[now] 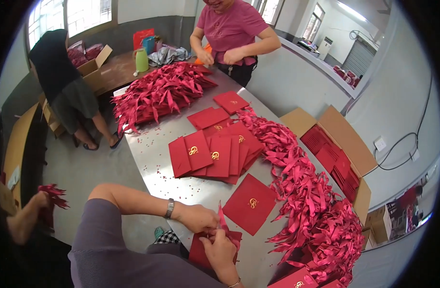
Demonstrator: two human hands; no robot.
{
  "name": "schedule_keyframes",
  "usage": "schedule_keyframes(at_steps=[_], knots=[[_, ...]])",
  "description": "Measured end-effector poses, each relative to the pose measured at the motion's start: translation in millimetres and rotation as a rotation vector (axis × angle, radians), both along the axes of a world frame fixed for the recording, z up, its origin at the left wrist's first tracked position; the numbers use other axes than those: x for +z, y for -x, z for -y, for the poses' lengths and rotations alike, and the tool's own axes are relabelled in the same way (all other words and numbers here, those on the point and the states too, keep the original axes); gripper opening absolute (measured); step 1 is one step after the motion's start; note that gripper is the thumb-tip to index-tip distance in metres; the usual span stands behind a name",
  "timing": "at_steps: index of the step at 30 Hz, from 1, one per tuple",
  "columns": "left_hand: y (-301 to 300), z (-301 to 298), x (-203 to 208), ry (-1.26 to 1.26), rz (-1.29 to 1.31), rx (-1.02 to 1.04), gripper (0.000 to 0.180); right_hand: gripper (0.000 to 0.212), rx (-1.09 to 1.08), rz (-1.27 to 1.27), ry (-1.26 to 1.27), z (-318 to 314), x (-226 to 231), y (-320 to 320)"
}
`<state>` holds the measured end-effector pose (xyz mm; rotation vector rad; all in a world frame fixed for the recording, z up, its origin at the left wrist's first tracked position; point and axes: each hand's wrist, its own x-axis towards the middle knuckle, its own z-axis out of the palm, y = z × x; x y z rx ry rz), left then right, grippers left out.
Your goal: The person assembles small paper gift bags by threading ribbon handles through slits in the folded bags by hand, then gathers and arranges the finished bags and paper envelopes on the table.
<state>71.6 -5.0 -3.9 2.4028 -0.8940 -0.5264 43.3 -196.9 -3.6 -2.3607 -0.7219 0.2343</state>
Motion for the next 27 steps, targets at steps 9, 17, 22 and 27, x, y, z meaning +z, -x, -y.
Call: schedule_keyframes(at_steps=[9,17,22,27], knots=[[-10,-1,5,0.0,-0.053,0.122,0.009,0.024,-0.065,0.079,-0.042,2,3,-3],[-15,-9,19,0.201,-0.222,0.061,0.017,0.019,0.006,0.147,-0.192,5,-12,-11],[-23,-14,7,0.295,-0.399,0.085,0.02,0.023,-0.043,0.105,-0.164,7,-10,-14],[-28,-2,14,0.235,-0.384,0.077,0.019,0.026,-0.045,0.064,-0.149,7,-14,-17]])
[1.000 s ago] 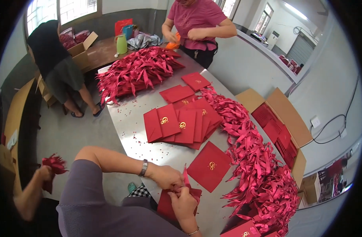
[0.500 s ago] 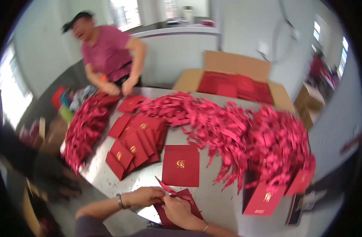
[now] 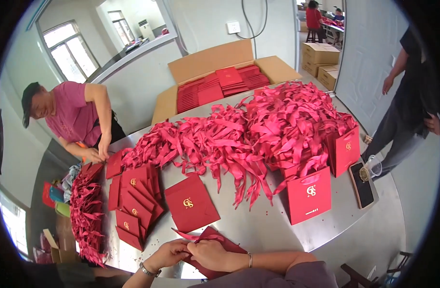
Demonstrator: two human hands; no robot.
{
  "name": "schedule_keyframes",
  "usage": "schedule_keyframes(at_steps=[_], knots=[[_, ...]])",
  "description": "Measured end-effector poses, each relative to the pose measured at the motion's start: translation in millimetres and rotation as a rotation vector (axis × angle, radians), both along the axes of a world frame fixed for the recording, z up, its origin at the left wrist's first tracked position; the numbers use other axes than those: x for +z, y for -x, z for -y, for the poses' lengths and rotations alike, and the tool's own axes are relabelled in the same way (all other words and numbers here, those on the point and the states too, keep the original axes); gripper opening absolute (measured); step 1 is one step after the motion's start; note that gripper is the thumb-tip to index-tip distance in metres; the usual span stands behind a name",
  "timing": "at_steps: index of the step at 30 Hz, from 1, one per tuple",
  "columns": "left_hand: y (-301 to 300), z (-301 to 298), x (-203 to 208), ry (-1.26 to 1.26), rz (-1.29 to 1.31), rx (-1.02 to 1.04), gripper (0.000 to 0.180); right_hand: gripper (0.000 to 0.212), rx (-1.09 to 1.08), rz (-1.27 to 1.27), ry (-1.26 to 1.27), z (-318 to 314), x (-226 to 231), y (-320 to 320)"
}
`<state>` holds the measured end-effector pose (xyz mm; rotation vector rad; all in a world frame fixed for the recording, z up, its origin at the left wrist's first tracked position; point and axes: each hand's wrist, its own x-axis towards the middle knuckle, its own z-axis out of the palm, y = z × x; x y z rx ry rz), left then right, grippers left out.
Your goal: The person assembles small paper gift bags by threading ribbon handles through slits in the folded bags by hand, then gathers and arranges the finished bags and paper envelopes on the table.
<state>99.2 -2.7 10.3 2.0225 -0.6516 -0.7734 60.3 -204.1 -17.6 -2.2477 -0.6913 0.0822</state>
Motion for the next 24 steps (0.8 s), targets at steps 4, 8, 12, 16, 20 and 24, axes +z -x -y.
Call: schedule_keyframes(at_steps=[4,8,12,16,20,24], knots=[[5,1,-6,-0.034,0.201,0.044,0.017,0.018,0.004,0.073,0.045,-1,2,2],[27,3,3,-0.058,0.326,0.113,0.02,0.007,-0.061,0.473,0.224,-8,6,23],[29,-4,3,-0.171,0.28,0.134,0.012,0.014,-0.039,0.559,0.389,6,14,25],[25,-13,-6,-0.199,0.142,0.252,0.014,0.028,0.042,0.473,0.378,30,28,23],[14,-8,-12,-0.05,0.394,0.216,0.008,0.045,-0.052,0.631,0.194,44,28,40],[15,-3,-18,-0.043,0.356,0.267,0.009,0.056,-0.058,0.336,0.054,46,-8,49]])
